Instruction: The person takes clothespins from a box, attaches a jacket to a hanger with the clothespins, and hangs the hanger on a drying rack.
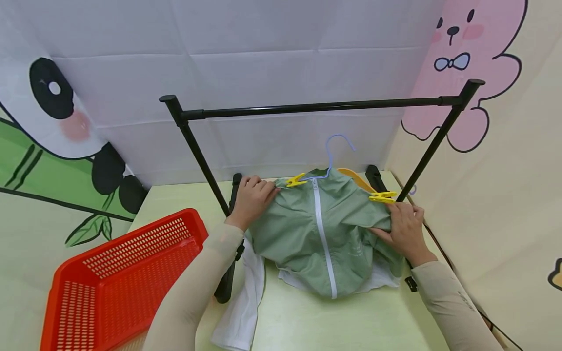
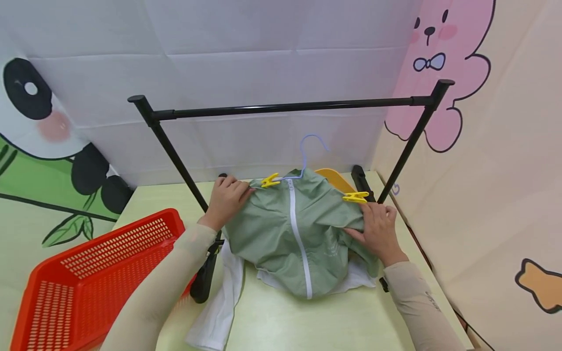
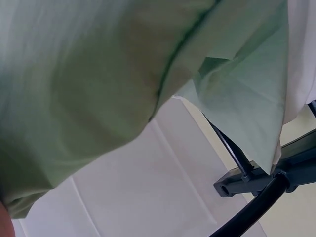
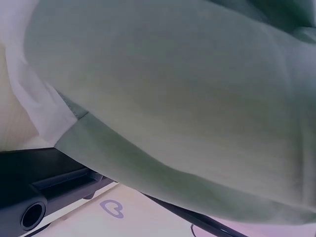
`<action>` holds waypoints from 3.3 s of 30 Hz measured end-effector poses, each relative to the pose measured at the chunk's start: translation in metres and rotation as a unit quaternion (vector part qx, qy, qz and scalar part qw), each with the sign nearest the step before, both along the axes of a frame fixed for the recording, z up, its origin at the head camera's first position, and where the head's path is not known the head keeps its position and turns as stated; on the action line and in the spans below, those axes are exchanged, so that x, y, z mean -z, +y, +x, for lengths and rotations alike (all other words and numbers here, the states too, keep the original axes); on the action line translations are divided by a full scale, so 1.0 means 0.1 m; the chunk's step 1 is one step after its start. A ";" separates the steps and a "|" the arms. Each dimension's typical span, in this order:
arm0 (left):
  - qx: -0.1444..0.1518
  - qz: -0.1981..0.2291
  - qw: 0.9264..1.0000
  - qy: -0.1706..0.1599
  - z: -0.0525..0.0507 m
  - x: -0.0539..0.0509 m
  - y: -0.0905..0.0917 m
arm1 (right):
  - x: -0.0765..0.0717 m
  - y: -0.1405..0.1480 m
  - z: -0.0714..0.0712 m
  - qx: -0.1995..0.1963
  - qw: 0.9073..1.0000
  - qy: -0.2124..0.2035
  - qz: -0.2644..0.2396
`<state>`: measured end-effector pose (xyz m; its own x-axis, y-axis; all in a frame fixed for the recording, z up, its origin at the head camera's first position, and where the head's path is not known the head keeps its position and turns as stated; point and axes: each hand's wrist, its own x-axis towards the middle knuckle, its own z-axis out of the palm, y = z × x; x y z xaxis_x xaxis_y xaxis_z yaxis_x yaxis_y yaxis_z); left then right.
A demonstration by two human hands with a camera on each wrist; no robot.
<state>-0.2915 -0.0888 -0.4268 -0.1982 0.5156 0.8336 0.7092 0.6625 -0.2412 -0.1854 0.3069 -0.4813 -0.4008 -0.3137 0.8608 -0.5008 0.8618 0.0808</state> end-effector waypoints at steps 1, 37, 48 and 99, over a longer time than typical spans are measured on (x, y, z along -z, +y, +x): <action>0.001 0.003 1.000 0.002 0.00 0.01 0.00 | 0.00 0.00 0.00 0.002 1.000 -0.003 0.003; 0.001 0.047 0.999 0.014 0.13 0.04 -0.09 | -0.11 0.00 -0.11 -0.030 0.999 -0.030 0.005; 0.004 0.053 0.998 0.022 0.16 0.05 -0.15 | -0.20 0.14 -0.13 -0.040 0.998 -0.043 0.015; 0.002 0.075 0.997 0.002 0.25 0.02 -0.24 | -0.35 0.72 -0.31 0.050 0.993 -0.103 0.011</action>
<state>-0.2663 -0.1127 -0.4288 -0.1938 0.3861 0.9019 0.7113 0.6884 -0.1419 -0.2168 0.3791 -0.4466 -0.5983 -0.2810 0.7504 -0.4214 0.9069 0.0036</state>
